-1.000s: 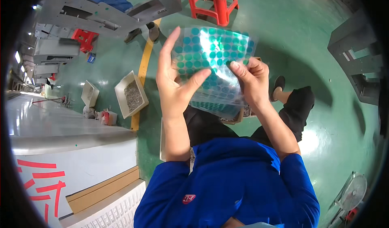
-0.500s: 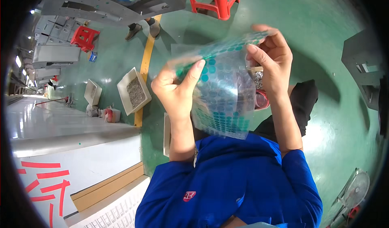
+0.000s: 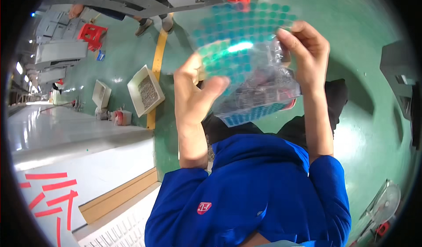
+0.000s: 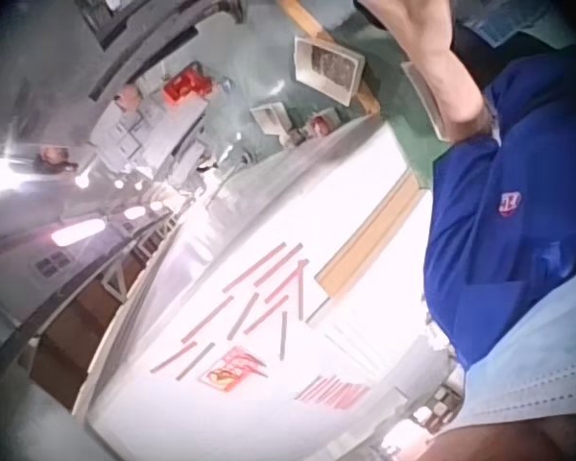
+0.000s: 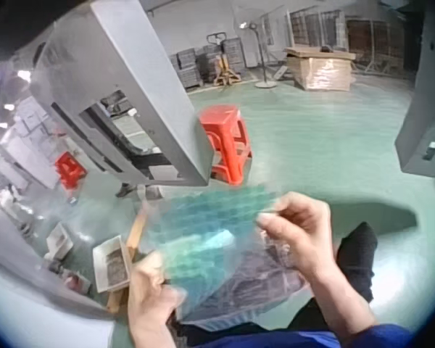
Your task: Applying green adhesive dot stickers to specific holes or points on a large metal enclosure frame.
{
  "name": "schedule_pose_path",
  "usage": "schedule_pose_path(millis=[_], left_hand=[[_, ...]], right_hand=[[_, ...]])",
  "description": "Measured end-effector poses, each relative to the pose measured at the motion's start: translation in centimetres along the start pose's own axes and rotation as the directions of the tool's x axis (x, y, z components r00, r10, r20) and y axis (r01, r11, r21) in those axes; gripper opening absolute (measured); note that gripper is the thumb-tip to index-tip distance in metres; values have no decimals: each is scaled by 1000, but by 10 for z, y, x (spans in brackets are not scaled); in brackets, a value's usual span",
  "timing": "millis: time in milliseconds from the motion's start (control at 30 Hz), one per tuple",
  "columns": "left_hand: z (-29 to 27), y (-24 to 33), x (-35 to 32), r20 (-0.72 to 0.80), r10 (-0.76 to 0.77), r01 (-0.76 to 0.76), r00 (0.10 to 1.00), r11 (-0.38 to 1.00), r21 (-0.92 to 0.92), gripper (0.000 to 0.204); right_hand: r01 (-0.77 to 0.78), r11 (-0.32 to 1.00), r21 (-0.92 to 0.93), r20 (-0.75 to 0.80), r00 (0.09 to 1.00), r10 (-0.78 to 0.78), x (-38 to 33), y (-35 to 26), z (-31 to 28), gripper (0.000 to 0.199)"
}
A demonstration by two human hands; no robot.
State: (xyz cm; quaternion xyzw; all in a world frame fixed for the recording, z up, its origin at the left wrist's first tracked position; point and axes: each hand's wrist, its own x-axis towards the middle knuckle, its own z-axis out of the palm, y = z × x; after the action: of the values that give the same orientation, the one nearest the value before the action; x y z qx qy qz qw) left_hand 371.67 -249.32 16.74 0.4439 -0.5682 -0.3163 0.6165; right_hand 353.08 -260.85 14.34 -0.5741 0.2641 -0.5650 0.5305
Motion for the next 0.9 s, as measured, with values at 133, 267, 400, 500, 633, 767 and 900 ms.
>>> schedule_pose_path(millis=[133,267,400,500,633,767,900], left_hand=[[6,1,5,-87,-229,222,970,972,-75,22],[6,-5,1,-117,-290,278,950,954,-110,16],[13,-12,-5,-271,-205,218,940,976,15,14],[12,-17,-4,-236,-39,69,971,990,121,14],[15,-9,-8,-248,-139,169,959,980,106,17],[16,-11,-7,-200,-125,142,972,987,72,16],[16,-15,-9,-218,-93,116,971,989,95,15]], right_hand=[[-71,979,191,98,994,53,2,1,14,12],[33,999,0,62,998,-33,3,6,14,19],[553,397,-733,152,701,-697,-2,-7,17,36],[647,363,-671,322,695,-643,-14,-12,22,32],[562,582,-587,281,816,-504,-17,-3,25,22],[526,666,-529,294,850,-437,-16,-6,25,23],[497,746,-444,313,866,-391,-15,0,24,23]])
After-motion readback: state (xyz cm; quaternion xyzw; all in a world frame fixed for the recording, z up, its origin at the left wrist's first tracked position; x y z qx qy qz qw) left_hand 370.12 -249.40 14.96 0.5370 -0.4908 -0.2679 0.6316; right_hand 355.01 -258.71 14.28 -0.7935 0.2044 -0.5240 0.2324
